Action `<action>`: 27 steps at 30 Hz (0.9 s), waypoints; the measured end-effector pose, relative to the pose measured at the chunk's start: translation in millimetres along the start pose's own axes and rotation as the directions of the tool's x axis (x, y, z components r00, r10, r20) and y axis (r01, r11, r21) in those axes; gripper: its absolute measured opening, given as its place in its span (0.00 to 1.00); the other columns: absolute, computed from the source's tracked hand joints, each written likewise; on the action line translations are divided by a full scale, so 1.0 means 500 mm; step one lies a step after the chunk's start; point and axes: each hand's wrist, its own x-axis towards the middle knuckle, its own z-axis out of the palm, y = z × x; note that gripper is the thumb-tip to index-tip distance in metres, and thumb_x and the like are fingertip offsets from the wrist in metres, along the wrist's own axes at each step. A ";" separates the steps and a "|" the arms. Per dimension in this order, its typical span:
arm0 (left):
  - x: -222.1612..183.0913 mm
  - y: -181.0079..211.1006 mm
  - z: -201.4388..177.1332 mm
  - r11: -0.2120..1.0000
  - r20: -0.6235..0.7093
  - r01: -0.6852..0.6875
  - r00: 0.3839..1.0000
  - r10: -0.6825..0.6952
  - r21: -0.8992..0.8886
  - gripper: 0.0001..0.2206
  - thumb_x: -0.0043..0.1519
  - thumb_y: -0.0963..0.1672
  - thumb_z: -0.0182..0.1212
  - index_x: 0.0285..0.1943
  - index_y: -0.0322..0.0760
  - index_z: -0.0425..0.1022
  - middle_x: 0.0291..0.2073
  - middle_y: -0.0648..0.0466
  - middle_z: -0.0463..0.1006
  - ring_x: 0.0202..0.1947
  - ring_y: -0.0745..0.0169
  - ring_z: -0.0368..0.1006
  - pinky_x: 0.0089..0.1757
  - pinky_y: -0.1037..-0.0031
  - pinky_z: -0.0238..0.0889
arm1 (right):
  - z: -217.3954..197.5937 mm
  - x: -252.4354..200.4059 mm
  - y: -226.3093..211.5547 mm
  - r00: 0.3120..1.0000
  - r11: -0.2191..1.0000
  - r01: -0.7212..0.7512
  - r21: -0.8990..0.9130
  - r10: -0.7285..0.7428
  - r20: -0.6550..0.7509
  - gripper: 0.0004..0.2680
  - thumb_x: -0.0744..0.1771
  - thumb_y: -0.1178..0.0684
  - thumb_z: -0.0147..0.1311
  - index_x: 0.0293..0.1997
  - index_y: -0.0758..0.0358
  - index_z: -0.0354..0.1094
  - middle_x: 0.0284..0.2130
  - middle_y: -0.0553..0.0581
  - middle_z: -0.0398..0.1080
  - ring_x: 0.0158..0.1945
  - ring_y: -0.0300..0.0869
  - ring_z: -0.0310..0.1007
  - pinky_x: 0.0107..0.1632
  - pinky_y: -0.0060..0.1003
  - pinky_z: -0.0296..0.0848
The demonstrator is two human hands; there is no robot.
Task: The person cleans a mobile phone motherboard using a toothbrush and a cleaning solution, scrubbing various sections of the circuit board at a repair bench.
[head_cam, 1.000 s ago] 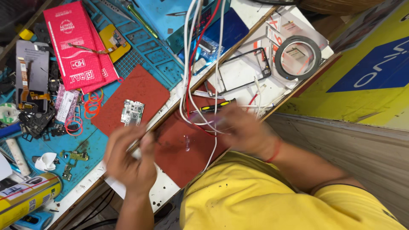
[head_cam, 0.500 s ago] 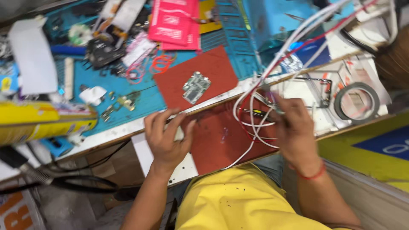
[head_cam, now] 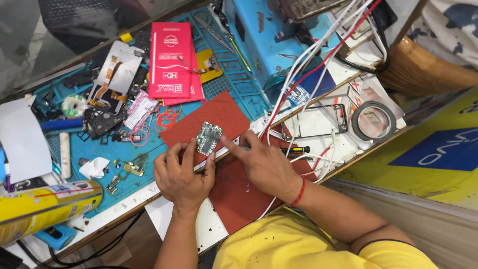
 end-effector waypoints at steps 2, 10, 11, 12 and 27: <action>-0.001 0.000 0.001 1.000 -0.007 0.000 1.000 0.000 0.002 0.19 0.57 0.52 0.71 0.54 0.44 0.82 0.48 0.54 0.74 0.49 0.48 0.67 0.49 0.58 0.63 | 0.000 -0.004 -0.007 0.996 0.997 0.079 -0.013 -0.078 0.042 0.28 0.61 0.64 0.48 0.71 0.48 0.59 0.49 0.63 0.65 0.31 0.56 0.76 0.30 0.48 0.77; 0.003 0.008 0.005 1.000 -0.028 0.007 1.000 -0.007 0.018 0.19 0.57 0.52 0.70 0.53 0.43 0.81 0.47 0.55 0.75 0.49 0.48 0.68 0.49 0.58 0.63 | -0.023 0.029 -0.007 0.985 0.988 0.131 -0.083 -0.119 0.127 0.26 0.63 0.61 0.48 0.71 0.48 0.57 0.48 0.63 0.64 0.26 0.55 0.76 0.27 0.50 0.75; 0.000 0.010 0.001 1.000 -0.020 0.012 1.000 -0.012 0.020 0.19 0.56 0.52 0.70 0.53 0.43 0.82 0.47 0.55 0.75 0.49 0.48 0.68 0.50 0.58 0.63 | -0.023 0.022 -0.012 0.980 0.985 0.157 -0.071 -0.146 0.131 0.26 0.63 0.61 0.48 0.71 0.46 0.58 0.47 0.62 0.64 0.26 0.55 0.76 0.26 0.50 0.75; 0.000 0.008 0.002 0.999 -0.025 0.003 1.000 -0.002 0.035 0.19 0.57 0.53 0.70 0.53 0.43 0.82 0.47 0.55 0.75 0.49 0.48 0.68 0.49 0.58 0.63 | -0.021 0.017 -0.015 0.975 0.981 0.183 -0.059 -0.173 0.136 0.27 0.62 0.61 0.48 0.71 0.44 0.59 0.45 0.62 0.64 0.26 0.55 0.76 0.26 0.50 0.75; -0.003 0.013 0.011 0.998 -0.069 -0.021 0.997 0.025 0.057 0.18 0.59 0.53 0.68 0.52 0.42 0.80 0.47 0.53 0.75 0.48 0.47 0.69 0.49 0.58 0.64 | 0.002 0.005 0.002 0.981 0.979 0.189 -0.075 -0.185 0.058 0.21 0.65 0.58 0.48 0.66 0.44 0.62 0.51 0.64 0.64 0.26 0.56 0.75 0.28 0.51 0.76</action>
